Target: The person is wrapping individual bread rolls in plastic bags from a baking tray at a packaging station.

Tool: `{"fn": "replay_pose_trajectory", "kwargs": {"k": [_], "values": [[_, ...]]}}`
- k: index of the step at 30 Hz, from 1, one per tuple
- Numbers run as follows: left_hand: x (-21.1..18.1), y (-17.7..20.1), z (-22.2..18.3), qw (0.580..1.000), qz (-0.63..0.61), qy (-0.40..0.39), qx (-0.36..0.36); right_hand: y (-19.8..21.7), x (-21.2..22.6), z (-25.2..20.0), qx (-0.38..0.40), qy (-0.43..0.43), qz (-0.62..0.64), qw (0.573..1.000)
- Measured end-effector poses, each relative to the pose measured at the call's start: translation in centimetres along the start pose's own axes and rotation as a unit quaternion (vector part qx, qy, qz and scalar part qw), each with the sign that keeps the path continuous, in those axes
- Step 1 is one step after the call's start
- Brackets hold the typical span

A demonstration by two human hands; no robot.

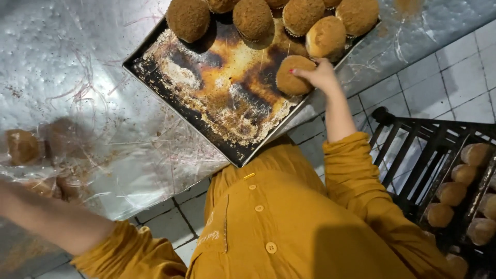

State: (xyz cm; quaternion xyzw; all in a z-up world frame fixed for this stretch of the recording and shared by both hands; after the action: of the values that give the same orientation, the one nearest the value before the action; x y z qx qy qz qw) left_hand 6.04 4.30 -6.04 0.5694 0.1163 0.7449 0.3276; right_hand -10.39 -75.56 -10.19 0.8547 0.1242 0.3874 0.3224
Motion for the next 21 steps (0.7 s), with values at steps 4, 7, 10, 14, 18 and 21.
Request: {"fn": "replay_pose_trajectory", "kwargs": {"k": [4,7,10,14,18,21], "values": [[-5.9,13.1,1.9,0.906,-0.422,0.015,0.019,-4.6,3.7,-2.4,0.015,-0.005,0.006,1.000],[-12.0,25.2,1.2,0.724,-0.688,0.029,0.037,-8.0,6.4,-5.1,0.089,-0.016,-0.037,0.995],[-17.0,33.3,0.6,0.558,-0.827,0.037,0.048,-10.3,5.5,-5.7,0.135,0.021,-0.113,0.984],[-23.0,36.5,-1.4,0.473,-0.869,-0.020,0.144,-8.3,8.5,-10.5,0.176,0.086,0.320,0.927],[-23.5,38.6,-2.0,0.340,-0.920,-0.076,0.181,-6.6,11.3,-15.1,0.300,0.123,0.551,0.769],[-21.8,42.2,-1.9,0.216,-0.943,-0.074,0.242,-7.4,11.1,-17.1,0.320,0.110,0.567,0.752]]}}
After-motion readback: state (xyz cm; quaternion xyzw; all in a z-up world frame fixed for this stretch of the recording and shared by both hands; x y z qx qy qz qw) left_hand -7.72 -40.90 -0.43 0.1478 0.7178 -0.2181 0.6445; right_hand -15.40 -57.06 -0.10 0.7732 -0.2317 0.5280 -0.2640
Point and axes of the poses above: each hand's wrist, its own z-axis towards the middle knuckle, its own y-axis out of the back of the hand, x = y × z, the point moved 7 cm from there along z, towards the middle knuckle, and after that the axes turned 6 degrees about x, right-handed, at the moved point
